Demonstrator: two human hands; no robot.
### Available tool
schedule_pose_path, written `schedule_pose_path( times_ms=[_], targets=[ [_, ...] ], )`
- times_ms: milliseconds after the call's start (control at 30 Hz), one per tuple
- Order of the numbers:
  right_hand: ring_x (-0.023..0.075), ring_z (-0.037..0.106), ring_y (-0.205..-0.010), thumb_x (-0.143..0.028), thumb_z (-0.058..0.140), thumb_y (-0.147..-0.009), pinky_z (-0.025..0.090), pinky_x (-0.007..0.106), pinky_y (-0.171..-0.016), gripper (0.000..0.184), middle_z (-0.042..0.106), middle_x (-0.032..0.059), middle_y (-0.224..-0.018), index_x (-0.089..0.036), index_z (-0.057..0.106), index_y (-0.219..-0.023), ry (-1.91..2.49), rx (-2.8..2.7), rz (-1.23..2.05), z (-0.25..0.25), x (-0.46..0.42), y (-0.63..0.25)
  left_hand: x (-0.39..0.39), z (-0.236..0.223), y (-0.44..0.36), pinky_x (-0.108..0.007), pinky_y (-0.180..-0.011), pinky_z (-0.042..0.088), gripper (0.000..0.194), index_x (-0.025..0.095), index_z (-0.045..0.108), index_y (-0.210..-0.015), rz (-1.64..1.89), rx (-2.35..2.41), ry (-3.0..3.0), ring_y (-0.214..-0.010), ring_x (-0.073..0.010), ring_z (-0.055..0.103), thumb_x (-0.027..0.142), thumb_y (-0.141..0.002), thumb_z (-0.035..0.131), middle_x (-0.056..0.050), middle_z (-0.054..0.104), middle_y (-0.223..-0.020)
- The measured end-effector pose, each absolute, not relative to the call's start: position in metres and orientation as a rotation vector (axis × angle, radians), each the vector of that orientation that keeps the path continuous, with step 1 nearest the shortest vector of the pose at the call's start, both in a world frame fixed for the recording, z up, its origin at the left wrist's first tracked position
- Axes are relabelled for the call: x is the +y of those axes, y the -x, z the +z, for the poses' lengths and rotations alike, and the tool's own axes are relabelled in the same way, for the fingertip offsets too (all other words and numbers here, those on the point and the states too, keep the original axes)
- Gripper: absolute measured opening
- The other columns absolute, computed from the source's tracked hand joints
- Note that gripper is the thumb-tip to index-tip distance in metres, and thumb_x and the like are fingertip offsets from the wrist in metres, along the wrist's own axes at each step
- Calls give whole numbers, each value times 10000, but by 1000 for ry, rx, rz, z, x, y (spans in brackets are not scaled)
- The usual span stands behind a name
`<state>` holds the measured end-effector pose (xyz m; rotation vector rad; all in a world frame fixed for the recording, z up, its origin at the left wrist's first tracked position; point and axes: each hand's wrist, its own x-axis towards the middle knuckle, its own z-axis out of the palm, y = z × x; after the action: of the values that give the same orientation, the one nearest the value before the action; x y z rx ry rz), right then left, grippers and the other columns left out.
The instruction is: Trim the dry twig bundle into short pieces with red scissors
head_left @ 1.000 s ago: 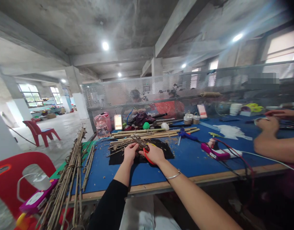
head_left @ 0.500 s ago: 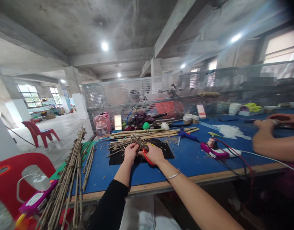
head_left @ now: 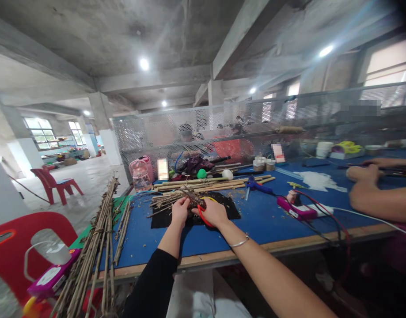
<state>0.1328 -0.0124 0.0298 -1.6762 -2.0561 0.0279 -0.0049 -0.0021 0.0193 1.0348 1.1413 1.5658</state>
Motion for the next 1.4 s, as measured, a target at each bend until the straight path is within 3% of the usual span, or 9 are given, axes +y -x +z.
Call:
schedule_pose_path(
  times_ms=[167, 433, 667, 900, 1100, 1400],
  targets=[
    [228, 588, -876, -662, 456, -688, 403, 298, -698, 534, 630, 84, -912, -193, 534, -931, 1647, -2098, 28, 29, -13, -133, -4, 20, 5, -167, -365, 243, 252, 114, 648, -702, 1553, 1143, -1127, -371, -39, 326, 355, -630, 642, 46, 438, -438],
    [228, 597, -860, -645, 452, -706, 404, 304, -698, 503, 639, 74, -894, -204, 534, -933, 1693, -2068, 87, 31, -15, -131, -1, 17, 4, -161, -402, 311, 364, 128, 648, -845, 1533, 1080, -1031, -441, -51, 421, 384, -588, 672, 6, 566, -589],
    [220, 596, -855, -640, 461, -705, 398, 296, -697, 493, 636, 68, -903, -207, 535, -929, 1691, -2055, 106, 31, -16, -130, 0, 15, 2, -167, -376, 296, 302, 123, 615, -701, 1483, 1126, -1006, -405, -47, 413, 410, -614, 650, -15, 590, -595],
    [227, 586, -849, -666, 482, -666, 396, 291, -689, 530, 628, 81, -889, -184, 536, -881, 1613, -2052, -9, 31, -15, -131, -3, 19, 2, -176, -422, 342, 306, 120, 629, -748, 1505, 1093, -1083, -530, -103, 518, 392, -612, 667, -54, 633, -682],
    [211, 595, -851, -633, 491, -692, 395, 277, -691, 502, 637, 68, -897, -197, 535, -937, 1682, -2040, 97, 32, -17, -130, -2, 17, 1, -172, -390, 302, 333, 127, 600, -740, 1495, 1057, -1116, -447, -71, 451, 436, -623, 641, -11, 584, -604],
    [224, 611, -813, -685, 426, -693, 401, 281, -657, 511, 656, 64, -847, -223, 576, -850, 1689, -2062, 139, 31, -14, -132, -4, 20, 1, -182, -385, 296, 320, 148, 524, -646, 1478, 1145, -1108, -385, -56, 369, 463, -675, 572, 48, 446, -481]
  ],
)
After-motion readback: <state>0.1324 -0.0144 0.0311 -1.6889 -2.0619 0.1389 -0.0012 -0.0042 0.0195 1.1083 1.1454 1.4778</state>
